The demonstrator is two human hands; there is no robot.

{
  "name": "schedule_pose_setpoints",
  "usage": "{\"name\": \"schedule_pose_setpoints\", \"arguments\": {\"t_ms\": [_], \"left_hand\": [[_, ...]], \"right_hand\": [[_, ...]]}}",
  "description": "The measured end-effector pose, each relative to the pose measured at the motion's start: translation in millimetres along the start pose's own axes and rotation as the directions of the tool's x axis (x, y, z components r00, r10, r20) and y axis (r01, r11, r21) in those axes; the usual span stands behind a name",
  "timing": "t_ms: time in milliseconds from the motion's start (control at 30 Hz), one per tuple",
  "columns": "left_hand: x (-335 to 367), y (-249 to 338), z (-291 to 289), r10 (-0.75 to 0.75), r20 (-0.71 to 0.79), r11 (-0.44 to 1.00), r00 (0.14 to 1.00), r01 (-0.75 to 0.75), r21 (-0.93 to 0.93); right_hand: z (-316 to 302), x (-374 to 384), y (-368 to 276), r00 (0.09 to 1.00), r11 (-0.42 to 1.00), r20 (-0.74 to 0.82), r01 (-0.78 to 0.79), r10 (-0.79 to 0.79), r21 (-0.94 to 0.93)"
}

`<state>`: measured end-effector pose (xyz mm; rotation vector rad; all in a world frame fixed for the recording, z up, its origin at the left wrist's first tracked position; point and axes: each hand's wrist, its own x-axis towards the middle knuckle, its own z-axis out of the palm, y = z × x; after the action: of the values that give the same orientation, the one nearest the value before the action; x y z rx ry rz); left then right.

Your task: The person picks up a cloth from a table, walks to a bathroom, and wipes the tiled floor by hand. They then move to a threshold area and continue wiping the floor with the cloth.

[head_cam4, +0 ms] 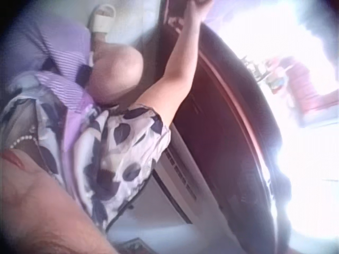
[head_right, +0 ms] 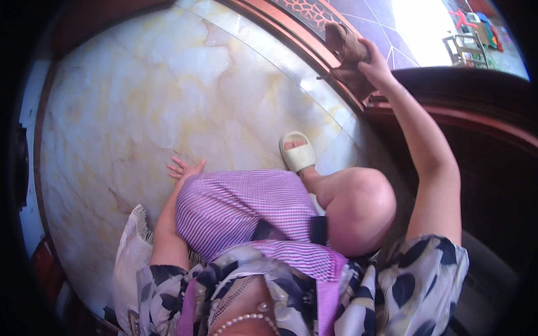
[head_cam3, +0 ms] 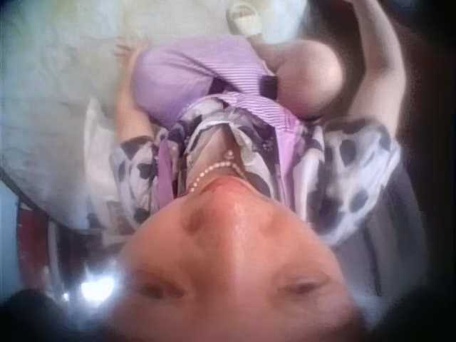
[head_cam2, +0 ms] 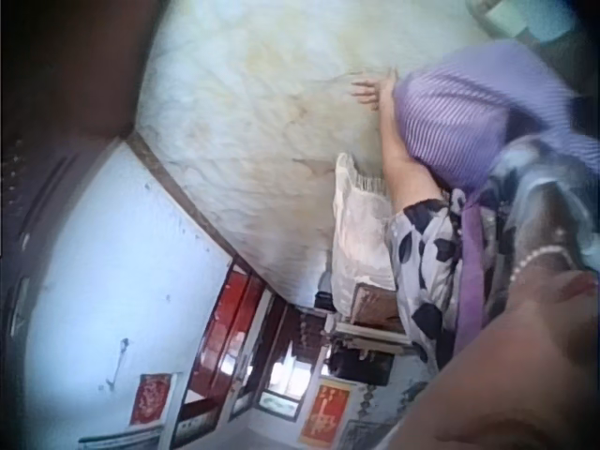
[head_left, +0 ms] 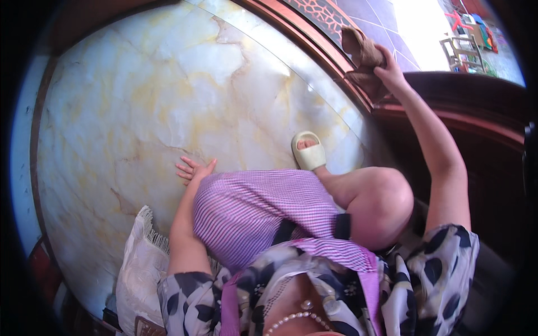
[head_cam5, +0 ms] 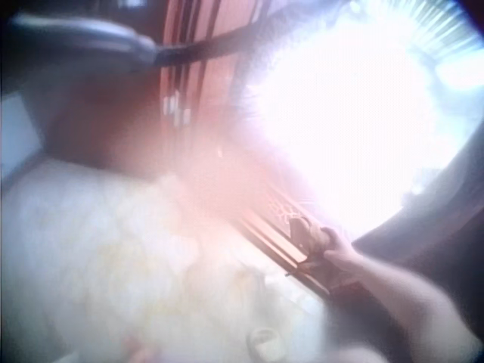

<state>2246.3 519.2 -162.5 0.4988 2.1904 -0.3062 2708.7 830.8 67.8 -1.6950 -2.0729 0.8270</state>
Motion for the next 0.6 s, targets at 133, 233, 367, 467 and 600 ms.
{"name": "schedule_pose_setpoints", "arguments": {"t_ms": [133, 233, 367, 467, 600], "left_hand": [[22, -29, -9, 0.243, 0.22, 0.968, 0.945, -0.25, 0.003], [28, -69, -51, 0.363, 0.273, 0.91, 0.891, -0.276, -0.309], [35, -88, -63, 0.117, 0.207, 0.855, 0.971, 0.008, -0.519], [23, -17, -21, -0.002, 0.049, 0.883, 0.999, 0.025, -0.468], [12, 39, 2, -0.234, -0.063, 0.822, 0.97, 0.163, -0.546]], "right_hand": [[52, 3, 106, 0.963, 0.984, -0.202, -0.179, 0.176, 0.005], [121, 37, 135, 0.876, 0.94, -0.43, -0.308, 0.219, -0.147], [166, 92, 70, 0.967, 0.907, -0.253, -0.1, -0.007, -0.408], [158, 132, 35, 0.993, 0.878, -0.115, -0.05, -0.005, -0.475], [146, 167, 23, 0.941, 0.991, 0.335, 0.093, -0.055, -0.098]]}}
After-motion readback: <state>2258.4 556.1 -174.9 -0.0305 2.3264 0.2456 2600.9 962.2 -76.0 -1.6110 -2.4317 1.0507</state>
